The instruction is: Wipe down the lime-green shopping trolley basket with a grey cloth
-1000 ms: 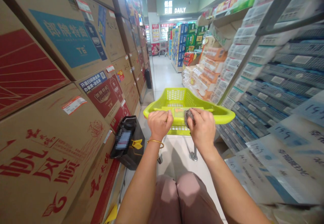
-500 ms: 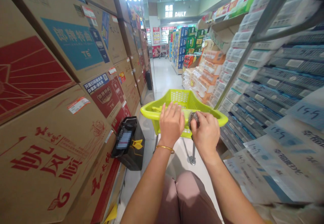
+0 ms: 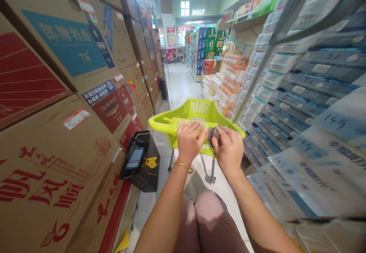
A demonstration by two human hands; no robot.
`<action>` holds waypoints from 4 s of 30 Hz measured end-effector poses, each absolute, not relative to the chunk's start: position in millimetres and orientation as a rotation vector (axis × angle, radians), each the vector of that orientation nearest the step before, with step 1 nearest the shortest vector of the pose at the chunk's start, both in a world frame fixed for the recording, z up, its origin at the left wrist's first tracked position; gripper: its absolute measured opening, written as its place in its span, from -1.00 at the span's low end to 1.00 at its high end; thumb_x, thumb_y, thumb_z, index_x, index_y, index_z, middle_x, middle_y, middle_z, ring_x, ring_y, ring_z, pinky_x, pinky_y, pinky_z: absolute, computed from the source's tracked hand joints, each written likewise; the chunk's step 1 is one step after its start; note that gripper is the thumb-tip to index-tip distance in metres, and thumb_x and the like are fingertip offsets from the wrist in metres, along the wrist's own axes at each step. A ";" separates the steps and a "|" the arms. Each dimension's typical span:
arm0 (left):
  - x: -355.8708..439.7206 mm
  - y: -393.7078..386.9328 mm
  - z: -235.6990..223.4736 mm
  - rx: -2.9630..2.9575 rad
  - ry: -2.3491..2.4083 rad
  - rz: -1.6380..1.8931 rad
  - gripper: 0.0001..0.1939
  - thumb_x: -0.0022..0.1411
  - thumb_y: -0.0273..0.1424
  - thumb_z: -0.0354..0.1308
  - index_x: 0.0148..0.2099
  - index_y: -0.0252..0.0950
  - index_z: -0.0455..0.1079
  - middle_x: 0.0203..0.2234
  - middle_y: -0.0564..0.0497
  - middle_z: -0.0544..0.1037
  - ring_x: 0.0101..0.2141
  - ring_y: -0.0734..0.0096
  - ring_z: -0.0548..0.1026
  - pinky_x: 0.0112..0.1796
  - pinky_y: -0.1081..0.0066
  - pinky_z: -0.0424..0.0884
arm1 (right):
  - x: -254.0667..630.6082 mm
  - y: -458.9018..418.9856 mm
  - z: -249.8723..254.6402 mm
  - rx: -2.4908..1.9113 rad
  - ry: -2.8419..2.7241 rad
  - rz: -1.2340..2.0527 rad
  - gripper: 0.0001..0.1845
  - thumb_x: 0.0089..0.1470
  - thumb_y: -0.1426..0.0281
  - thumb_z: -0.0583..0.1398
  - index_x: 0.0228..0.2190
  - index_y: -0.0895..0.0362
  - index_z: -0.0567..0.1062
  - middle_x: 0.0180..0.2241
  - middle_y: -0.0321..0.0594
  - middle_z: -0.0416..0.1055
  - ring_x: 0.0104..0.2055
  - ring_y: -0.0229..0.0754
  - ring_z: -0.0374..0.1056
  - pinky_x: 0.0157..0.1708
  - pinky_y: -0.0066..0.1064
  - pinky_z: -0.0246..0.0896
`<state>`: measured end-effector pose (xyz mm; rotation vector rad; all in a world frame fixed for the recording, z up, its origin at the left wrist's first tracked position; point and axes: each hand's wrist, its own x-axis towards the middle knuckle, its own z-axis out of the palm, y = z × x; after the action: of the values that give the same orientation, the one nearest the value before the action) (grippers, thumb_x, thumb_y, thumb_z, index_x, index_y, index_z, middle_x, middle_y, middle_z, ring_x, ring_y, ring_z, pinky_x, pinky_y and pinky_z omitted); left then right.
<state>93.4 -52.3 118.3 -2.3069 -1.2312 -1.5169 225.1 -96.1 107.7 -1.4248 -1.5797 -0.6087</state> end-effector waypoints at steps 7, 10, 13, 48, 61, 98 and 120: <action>95.6 -49.1 116.1 -2.282 -1.197 -1.555 -0.84 0.23 -0.36 0.12 -0.20 -0.21 0.52 -0.19 -0.04 0.60 -0.09 0.26 0.52 -0.04 0.16 0.29 | 251.6 -98.5 108.0 -1.480 -1.472 -0.608 -0.74 0.10 0.34 0.12 -0.17 0.13 0.49 -0.25 -0.10 0.44 -0.19 -0.09 0.29 -0.15 -0.24 0.20; 95.8 -49.5 116.6 -2.262 -1.190 -1.586 -0.84 0.22 -0.38 0.12 -0.21 -0.22 0.52 -0.21 -0.05 0.61 -0.10 0.26 0.53 -0.04 0.16 0.30 | 255.7 -99.7 109.7 -1.543 -1.400 -0.588 -0.73 0.10 0.34 0.12 -0.18 0.15 0.50 -0.26 -0.07 0.43 -0.21 -0.07 0.28 -0.16 -0.22 0.21; 96.9 -50.1 116.4 -2.251 -1.204 -1.605 -0.84 0.22 -0.39 0.11 -0.22 -0.21 0.52 -0.21 -0.05 0.61 -0.10 0.26 0.53 -0.04 0.16 0.30 | 243.2 -100.3 113.3 -1.559 -1.389 -0.580 -0.72 0.10 0.36 0.10 -0.17 0.17 0.49 -0.25 -0.05 0.42 -0.19 -0.05 0.28 -0.15 -0.19 0.20; 67.3 -15.7 119.5 -2.295 -1.074 -1.589 -0.81 0.21 -0.39 0.08 -0.30 -0.18 0.54 -0.29 0.03 0.63 -0.20 0.33 0.57 -0.10 0.21 0.38 | 191.7 -82.4 115.4 -1.442 -1.739 -0.527 -0.64 0.14 0.37 0.08 -0.02 0.17 0.41 -0.14 -0.08 0.44 -0.15 -0.10 0.26 -0.16 -0.28 0.18; 67.1 1.6 117.6 -2.305 -1.001 -1.660 -0.85 0.18 -0.41 0.13 -0.32 -0.19 0.54 -0.32 0.05 0.63 -0.25 0.34 0.59 -0.14 0.23 0.41 | 268.3 -78.5 111.6 -1.400 -1.536 -0.385 -0.72 0.07 0.34 0.12 -0.21 0.16 0.53 -0.30 -0.12 0.46 -0.23 -0.12 0.34 -0.18 -0.28 0.27; 56.5 -7.9 132.5 -2.344 -1.273 -1.337 -0.75 0.29 -0.40 -0.02 -0.21 -0.21 0.50 -0.15 0.01 0.59 0.05 0.23 0.42 0.18 -0.06 0.07 | 258.6 -67.2 121.5 -1.295 -1.492 0.030 -0.72 0.00 0.37 0.11 -0.27 0.15 0.55 -0.25 -0.10 0.50 -0.16 -0.09 0.38 -0.07 -0.24 0.26; 60.3 -23.9 125.3 -2.266 -1.288 -1.183 -0.39 0.36 -0.12 -0.21 -0.61 -0.25 0.37 -0.68 0.00 0.45 -0.53 0.39 0.36 -0.35 0.28 0.15 | 186.5 -20.9 60.9 -0.904 -1.677 -0.348 -0.62 0.18 0.36 -0.05 0.00 0.08 0.34 -0.10 -0.07 0.38 0.00 -0.09 0.26 0.03 -0.09 0.17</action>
<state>60.3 -23.9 125.3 -2.2659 -1.2884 -1.1832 186.5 -20.9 60.9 -0.9040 -1.6770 -0.3479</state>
